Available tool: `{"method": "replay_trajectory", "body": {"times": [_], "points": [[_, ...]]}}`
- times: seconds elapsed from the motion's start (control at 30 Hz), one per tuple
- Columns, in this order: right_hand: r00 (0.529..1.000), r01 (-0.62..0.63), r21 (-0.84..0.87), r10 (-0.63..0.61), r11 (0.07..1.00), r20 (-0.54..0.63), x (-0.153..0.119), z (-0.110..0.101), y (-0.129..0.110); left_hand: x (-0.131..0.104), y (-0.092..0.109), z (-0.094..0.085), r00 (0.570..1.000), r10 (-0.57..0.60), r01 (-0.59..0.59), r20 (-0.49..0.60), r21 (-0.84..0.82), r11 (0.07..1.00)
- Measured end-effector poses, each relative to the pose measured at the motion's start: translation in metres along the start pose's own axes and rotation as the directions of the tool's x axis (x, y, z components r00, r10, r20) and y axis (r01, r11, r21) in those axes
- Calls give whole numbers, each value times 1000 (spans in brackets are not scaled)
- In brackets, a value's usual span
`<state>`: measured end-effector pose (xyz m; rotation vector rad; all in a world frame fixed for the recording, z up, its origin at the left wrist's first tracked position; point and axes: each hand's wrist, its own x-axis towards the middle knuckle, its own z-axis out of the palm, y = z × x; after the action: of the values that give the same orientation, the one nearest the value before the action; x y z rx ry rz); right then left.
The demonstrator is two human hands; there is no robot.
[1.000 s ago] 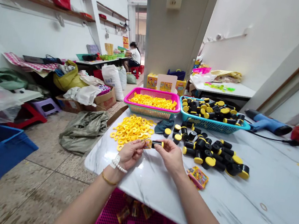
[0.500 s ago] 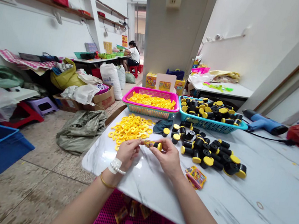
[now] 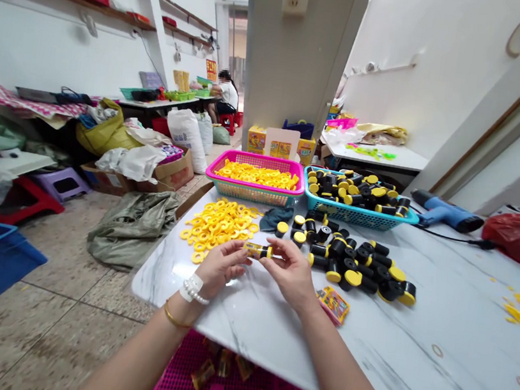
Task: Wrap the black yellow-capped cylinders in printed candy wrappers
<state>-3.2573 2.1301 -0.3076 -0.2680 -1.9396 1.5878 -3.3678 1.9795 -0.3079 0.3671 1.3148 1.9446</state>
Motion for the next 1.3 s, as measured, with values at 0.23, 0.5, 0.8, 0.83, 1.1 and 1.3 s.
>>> {"method": "replay_trajectory", "body": {"times": [0.23, 0.5, 0.8, 0.83, 1.1, 1.3], "points": [[994, 64, -169, -47, 984, 102, -5, 7, 4, 3, -5, 0, 998, 12, -15, 64, 49, 999], [982, 132, -154, -109, 979, 152, -8, 3, -6, 3, -4, -2, 993, 54, -62, 107, 72, 995], [956, -234, 15, 228, 972, 187, -10, 13, 1, -4, -6, 21, 935, 284, -342, 214, 321, 883], [952, -238, 41, 224, 970, 210, -9, 13, 1, -4, -7, 23, 930, 296, -357, 219, 337, 871], [906, -411, 191, 376, 891, 193, -7, 20, -1, 13, -15, 5, 965, 261, -252, -25, 182, 950], [901, -434, 245, 409, 867, 146, -5, 24, 2, 19, -21, 3, 964, 261, -248, -55, 171, 953]]}}
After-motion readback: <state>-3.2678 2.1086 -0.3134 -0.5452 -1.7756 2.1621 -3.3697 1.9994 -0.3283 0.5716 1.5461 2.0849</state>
